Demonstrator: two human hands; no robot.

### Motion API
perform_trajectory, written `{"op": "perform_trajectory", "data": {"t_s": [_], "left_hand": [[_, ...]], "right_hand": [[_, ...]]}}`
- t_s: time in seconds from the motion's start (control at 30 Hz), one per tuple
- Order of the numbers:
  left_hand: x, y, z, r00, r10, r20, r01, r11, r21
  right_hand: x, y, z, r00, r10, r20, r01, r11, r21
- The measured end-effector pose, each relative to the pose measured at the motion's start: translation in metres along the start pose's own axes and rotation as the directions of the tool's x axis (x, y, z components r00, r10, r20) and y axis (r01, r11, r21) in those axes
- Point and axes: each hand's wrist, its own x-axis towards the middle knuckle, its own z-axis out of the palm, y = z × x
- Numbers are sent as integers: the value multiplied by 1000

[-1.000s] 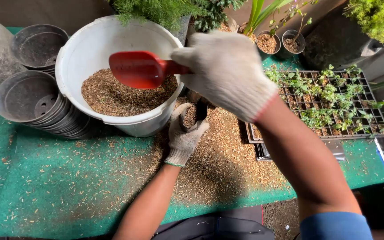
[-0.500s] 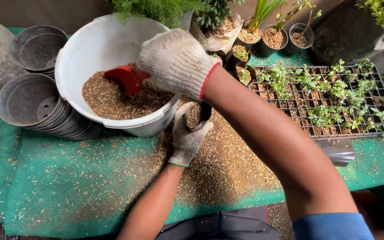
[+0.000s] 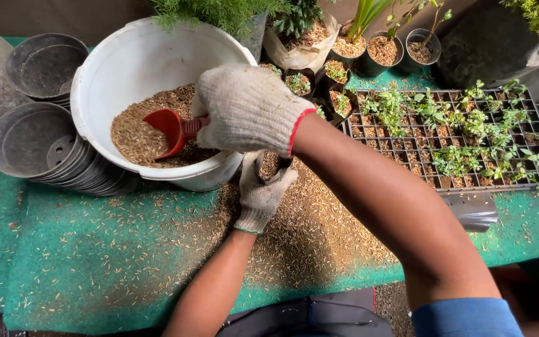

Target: Filling small seedling pots with soil from a large bucket using a hand scoop

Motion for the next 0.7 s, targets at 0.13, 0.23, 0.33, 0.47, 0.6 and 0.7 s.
{"op": "perform_trajectory", "data": {"t_s": [0.13,0.23,0.33,0.47,0.6,0.7], "left_hand": [[-10,7,11,951,295,-96,-280,949,143],[-17,25,9,990,133,-45,-128,987,99],[-18,29,6,986,138,-98,-114,969,221],[-30,56,2,999,32,33,-41,951,306],[-33,48,6,998,-58,40,46,969,244],[-30,24,2,942,280,186,-236,945,-225]], "right_hand": [[-1,2,2,999,50,-7,-49,991,122],[-8,10,-2,995,15,-100,5,981,196],[-24,12,-17,997,70,26,-74,955,286],[-56,28,-20,994,29,-106,23,888,459],[-91,39,-24,977,39,-210,75,860,505],[-123,41,-25,957,180,-227,-34,847,531]]}}
